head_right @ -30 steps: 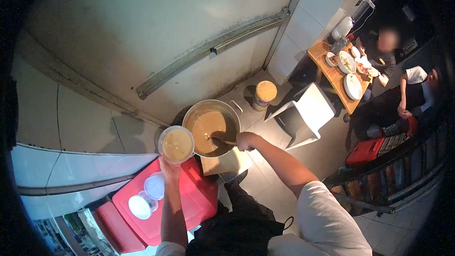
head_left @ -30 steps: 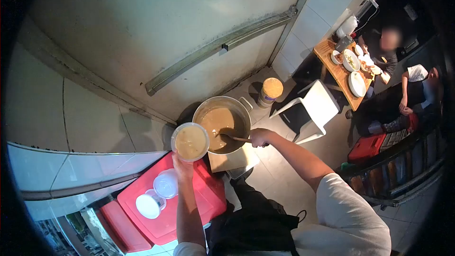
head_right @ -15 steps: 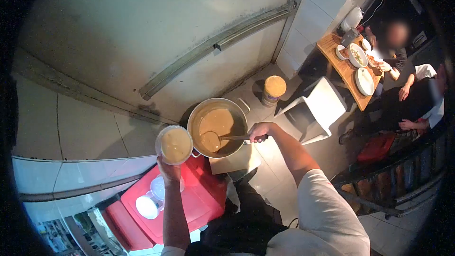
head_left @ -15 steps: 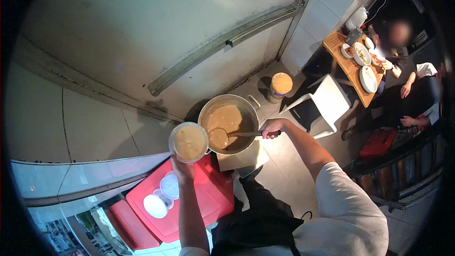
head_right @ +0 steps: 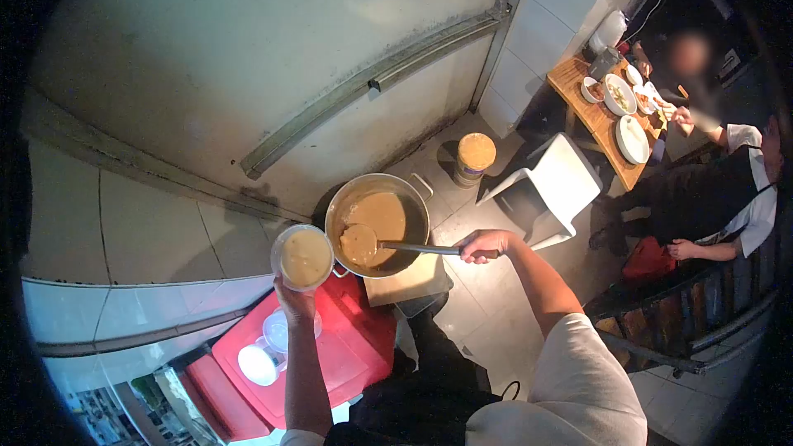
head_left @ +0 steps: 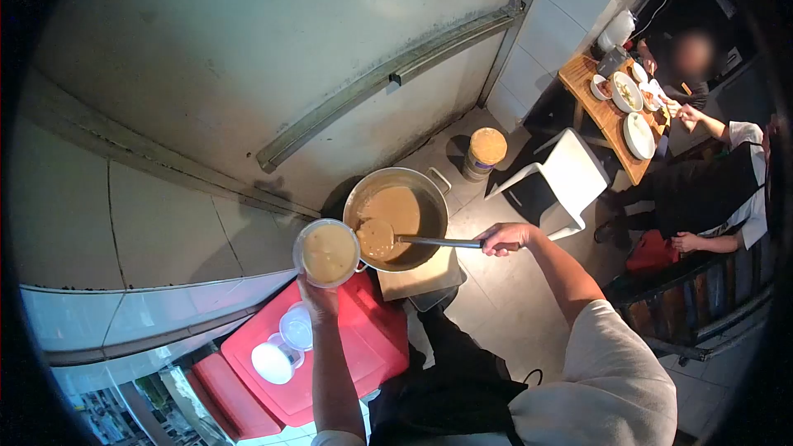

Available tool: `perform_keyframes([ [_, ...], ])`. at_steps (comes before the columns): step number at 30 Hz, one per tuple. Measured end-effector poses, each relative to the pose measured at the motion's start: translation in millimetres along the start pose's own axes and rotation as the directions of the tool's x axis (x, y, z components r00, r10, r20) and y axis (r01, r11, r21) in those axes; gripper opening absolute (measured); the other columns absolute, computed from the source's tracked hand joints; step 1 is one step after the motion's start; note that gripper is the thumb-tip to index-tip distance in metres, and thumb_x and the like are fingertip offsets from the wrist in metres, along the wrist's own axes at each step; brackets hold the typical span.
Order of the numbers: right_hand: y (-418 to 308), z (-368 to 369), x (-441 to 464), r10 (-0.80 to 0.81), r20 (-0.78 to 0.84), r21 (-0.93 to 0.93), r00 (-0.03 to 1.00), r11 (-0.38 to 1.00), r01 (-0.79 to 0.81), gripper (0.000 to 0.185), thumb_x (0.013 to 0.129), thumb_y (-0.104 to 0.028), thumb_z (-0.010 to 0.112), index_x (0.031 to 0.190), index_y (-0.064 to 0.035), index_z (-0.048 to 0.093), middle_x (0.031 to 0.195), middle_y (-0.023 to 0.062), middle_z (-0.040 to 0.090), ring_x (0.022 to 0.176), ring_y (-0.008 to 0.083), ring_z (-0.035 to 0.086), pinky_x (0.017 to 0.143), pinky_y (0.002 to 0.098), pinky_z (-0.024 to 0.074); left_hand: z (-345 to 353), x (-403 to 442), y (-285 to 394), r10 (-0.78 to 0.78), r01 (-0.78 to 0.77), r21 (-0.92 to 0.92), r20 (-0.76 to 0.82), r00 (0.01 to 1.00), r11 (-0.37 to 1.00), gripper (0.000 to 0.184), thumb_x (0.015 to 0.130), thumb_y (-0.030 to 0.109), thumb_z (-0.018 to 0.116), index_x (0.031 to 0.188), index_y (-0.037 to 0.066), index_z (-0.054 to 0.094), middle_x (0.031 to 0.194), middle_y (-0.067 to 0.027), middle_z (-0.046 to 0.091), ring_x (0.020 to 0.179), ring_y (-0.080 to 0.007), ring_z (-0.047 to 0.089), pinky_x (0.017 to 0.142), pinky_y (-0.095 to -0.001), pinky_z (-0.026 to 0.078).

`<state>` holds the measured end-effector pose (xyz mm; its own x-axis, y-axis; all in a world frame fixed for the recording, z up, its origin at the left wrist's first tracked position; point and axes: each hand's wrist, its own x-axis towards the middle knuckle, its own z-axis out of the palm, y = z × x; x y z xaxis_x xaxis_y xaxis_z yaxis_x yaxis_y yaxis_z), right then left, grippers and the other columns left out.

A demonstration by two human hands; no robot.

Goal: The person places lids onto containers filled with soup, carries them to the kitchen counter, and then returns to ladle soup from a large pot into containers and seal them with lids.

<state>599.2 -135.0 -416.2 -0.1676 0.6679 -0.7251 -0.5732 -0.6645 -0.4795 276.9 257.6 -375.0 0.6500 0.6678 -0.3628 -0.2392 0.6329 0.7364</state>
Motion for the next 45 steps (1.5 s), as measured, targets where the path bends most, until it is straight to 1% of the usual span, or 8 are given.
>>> perform_keyframes([
  [2, 10, 14, -16, -0.036, -0.016, 0.06, 0.999, 0.998, 0.037, 0.053, 0.09, -0.01, 0.065, 0.14, -0.0002, 0.052, 0.077, -0.0003, 0.055, 0.053, 0.0059, 0.048, 0.044, 0.021, 0.0386, 0, 0, 0, -0.001, 0.001, 0.004, 0.002, 1.0, 1.0, 0.066, 0.097, 0.052, 0.049, 0.147, 0.01, 0.042, 0.148, -0.0093, 0.049, 0.135, -0.0284, 0.049, 0.107, -0.0518, 0.045],
  [6, 31, 42, -43, -0.056, -0.126, 0.19, 0.99, 0.979, 0.08, 0.052, 0.089, -0.007, 0.069, 0.139, -0.0006, 0.054, 0.078, 0.0053, 0.06, 0.054, 0.0086, 0.05, 0.043, 0.0217, 0.0377, -13, 7, -6, -0.009, 0.009, -0.03, 0.004, 1.0, 0.999, 0.068, 0.095, 0.053, 0.051, 0.148, 0.01, 0.042, 0.148, -0.0101, 0.049, 0.134, -0.0294, 0.051, 0.104, -0.0521, 0.047],
  [14, 13, 132, -113, -0.056, -0.346, 0.19, 0.937, 0.973, 0.128, 0.049, 0.089, -0.004, 0.068, 0.137, -0.0028, 0.057, 0.078, 0.0024, 0.058, 0.056, 0.0079, 0.051, 0.046, 0.0202, 0.0403, -19, 23, -34, -0.002, 0.008, -0.184, 0.032, 0.999, 0.983, 0.068, 0.094, 0.051, 0.055, 0.147, 0.009, 0.044, 0.147, -0.0105, 0.051, 0.134, -0.0296, 0.051, 0.104, -0.0518, 0.049],
  [30, -77, 240, -265, -0.121, -0.463, 0.227, 0.878, 0.941, 0.25, 0.045, 0.089, 0.003, 0.065, 0.133, 0.0012, 0.057, 0.076, 0.0075, 0.062, 0.049, 0.0093, 0.053, 0.041, 0.0201, 0.0414, -7, 53, -102, -0.098, 0.106, -0.188, 0.052, 0.994, 0.976, 0.058, 0.095, 0.044, 0.061, 0.14, 0.01, 0.049, 0.138, -0.0077, 0.058, 0.127, -0.0254, 0.056, 0.102, -0.045, 0.049],
  [33, -88, 252, -273, -0.123, -0.47, 0.208, 0.874, 0.947, 0.245, 0.046, 0.089, 0.003, 0.065, 0.134, 0.0009, 0.056, 0.075, 0.0059, 0.061, 0.049, 0.0089, 0.053, 0.04, 0.0203, 0.0413, 12, 54, -115, -0.121, 0.121, -0.167, 0.008, 0.993, 0.978, 0.06, 0.094, 0.044, 0.063, 0.141, 0.01, 0.048, 0.14, -0.007, 0.057, 0.129, -0.0251, 0.055, 0.102, -0.046, 0.048],
  [34, -91, 256, -274, -0.114, -0.469, 0.213, 0.876, 0.948, 0.238, 0.045, 0.089, 0.003, 0.065, 0.133, 0.0004, 0.057, 0.075, 0.0062, 0.061, 0.05, 0.0092, 0.054, 0.041, 0.0203, 0.0421, 19, 56, -119, -0.125, 0.14, -0.237, 0.077, 0.989, 0.961, 0.045, 0.091, 0.039, 0.066, 0.128, 0.019, 0.051, 0.135, -0.0053, 0.054, 0.127, -0.0257, 0.053, 0.1, -0.0488, 0.045],
  [39, -92, 272, -262, -0.108, -0.448, 0.221, 0.887, 0.948, 0.228, 0.047, 0.09, 0.003, 0.065, 0.136, -0.0015, 0.055, 0.074, 0.0064, 0.061, 0.049, 0.0094, 0.055, 0.043, 0.0208, 0.0449, 53, 55, -125, -0.151, 0.161, -0.283, 0.057, 0.987, 0.945, 0.048, 0.09, 0.038, 0.068, 0.13, 0.019, 0.049, 0.139, -0.0063, 0.051, 0.129, -0.0265, 0.05, 0.1, -0.0531, 0.045],
  [45, -97, 308, -249, -0.149, -0.538, -0.188, 0.83, 0.981, 0.053, 0.057, 0.093, -0.005, 0.066, 0.147, -0.007, 0.05, 0.072, -0.0009, 0.058, 0.051, 0.0056, 0.052, 0.044, 0.0209, 0.0414, 66, 63, -114, -0.127, 0.136, -0.261, 0.052, 0.991, 0.956, 0.051, 0.09, 0.038, 0.07, 0.132, 0.017, 0.048, 0.142, -0.0083, 0.049, 0.133, -0.03, 0.048, 0.105, -0.0564, 0.043],
])
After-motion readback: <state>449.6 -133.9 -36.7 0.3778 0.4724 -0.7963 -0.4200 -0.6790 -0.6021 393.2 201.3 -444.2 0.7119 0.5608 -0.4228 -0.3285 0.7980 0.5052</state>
